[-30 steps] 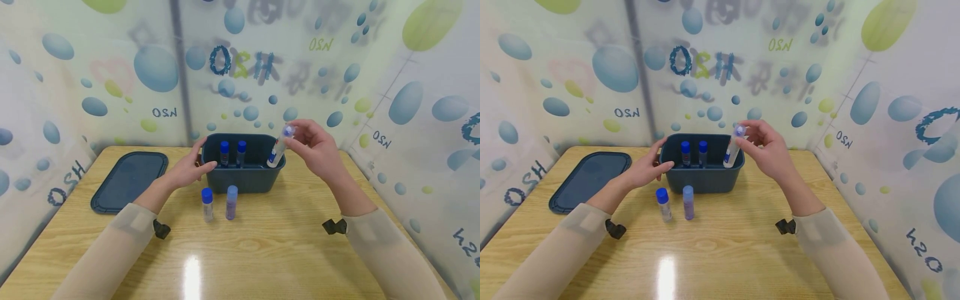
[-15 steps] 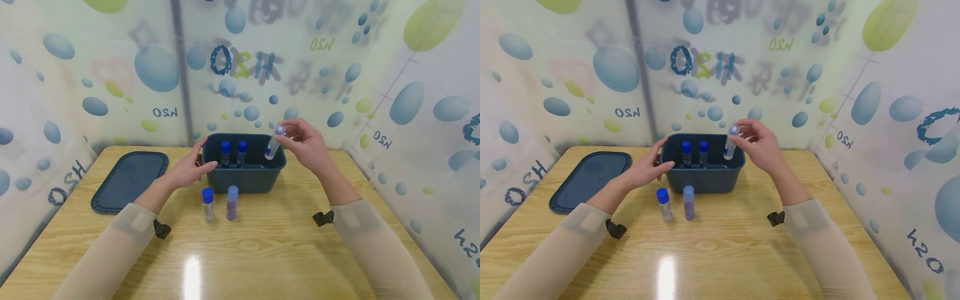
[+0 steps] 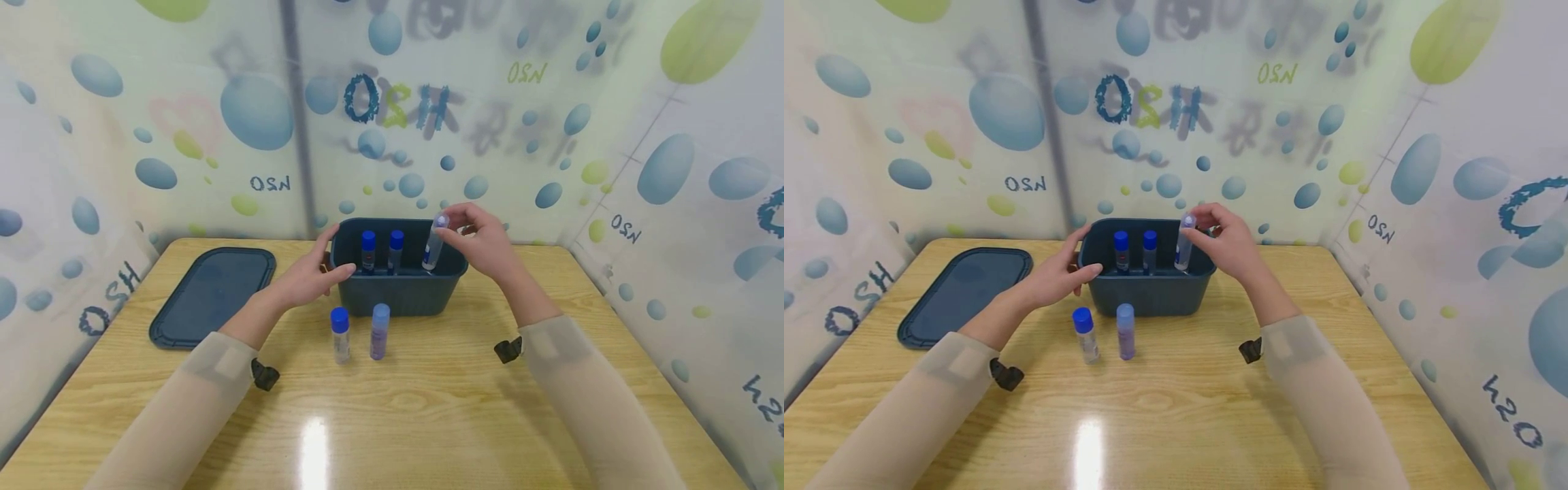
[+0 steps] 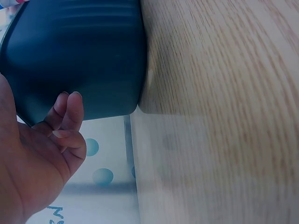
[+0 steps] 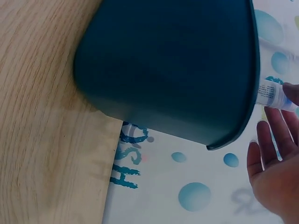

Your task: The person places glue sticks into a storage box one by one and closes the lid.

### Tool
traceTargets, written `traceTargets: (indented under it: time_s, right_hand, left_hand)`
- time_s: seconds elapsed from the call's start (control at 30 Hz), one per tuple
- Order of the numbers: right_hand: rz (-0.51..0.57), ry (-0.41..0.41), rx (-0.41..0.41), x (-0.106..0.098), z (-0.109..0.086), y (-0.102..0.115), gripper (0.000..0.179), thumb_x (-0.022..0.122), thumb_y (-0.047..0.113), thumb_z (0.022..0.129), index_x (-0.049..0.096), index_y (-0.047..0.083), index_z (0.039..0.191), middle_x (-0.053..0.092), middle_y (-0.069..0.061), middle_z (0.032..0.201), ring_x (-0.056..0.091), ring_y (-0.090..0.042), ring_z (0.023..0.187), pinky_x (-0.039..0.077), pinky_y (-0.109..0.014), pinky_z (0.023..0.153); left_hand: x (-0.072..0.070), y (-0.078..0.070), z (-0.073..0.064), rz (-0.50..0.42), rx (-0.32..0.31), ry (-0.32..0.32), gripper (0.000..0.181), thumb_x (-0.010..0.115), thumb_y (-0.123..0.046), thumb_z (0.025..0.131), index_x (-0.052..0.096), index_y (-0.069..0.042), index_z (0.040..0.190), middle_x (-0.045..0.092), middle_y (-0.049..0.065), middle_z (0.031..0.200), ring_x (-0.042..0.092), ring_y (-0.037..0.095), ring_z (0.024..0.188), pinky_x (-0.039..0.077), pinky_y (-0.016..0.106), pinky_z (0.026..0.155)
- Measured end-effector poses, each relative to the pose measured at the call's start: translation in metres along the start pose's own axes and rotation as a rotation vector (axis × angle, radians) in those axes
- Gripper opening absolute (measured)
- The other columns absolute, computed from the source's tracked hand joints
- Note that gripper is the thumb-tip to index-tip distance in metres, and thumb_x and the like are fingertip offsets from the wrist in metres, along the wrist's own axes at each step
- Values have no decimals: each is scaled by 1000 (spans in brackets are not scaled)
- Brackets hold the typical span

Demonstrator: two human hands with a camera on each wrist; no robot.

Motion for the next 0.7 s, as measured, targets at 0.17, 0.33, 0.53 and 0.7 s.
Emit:
traceTargets:
  time_s: [0.17,0.33,0.53,0.7]
  right_hand:
    - [-18,9,28,6,8,-11,38,76,31,105,71,12,137,73,-12,128,63,-29,121,47,-49,107]
    - [-44,26,70,12,15,-24,38,77,34,105,71,12,136,73,-12,129,61,-31,129,46,-55,112]
    - [-77,52,98,20,24,-33,38,77,35,105,71,12,134,73,-13,130,62,-32,130,44,-60,120]
    - [-88,60,117,25,30,-38,35,76,34,105,71,11,132,74,-13,130,63,-32,131,45,-59,120]
  left_hand:
    - [0,-1,-1,4,-3,-4,98,62,-61,108,-4,-39,177,67,17,108,71,38,88,56,40,75]
    - [0,-1,-1,5,1,2,98,62,-61,108,-5,-39,177,67,17,107,71,37,86,55,40,75]
    - [0,-1,0,7,2,5,99,62,-61,108,-5,-39,177,67,17,107,70,35,85,55,39,76]
    - [0,-3,-1,5,5,5,99,62,-60,108,-5,-37,177,68,17,107,70,36,85,56,39,76]
Point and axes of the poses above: each hand's wrist, its own z-axis towards the middle knuckle, its own x-axis out of the palm, y = z × x, the point moved 10 cm from there along z, towards the middle knuckle
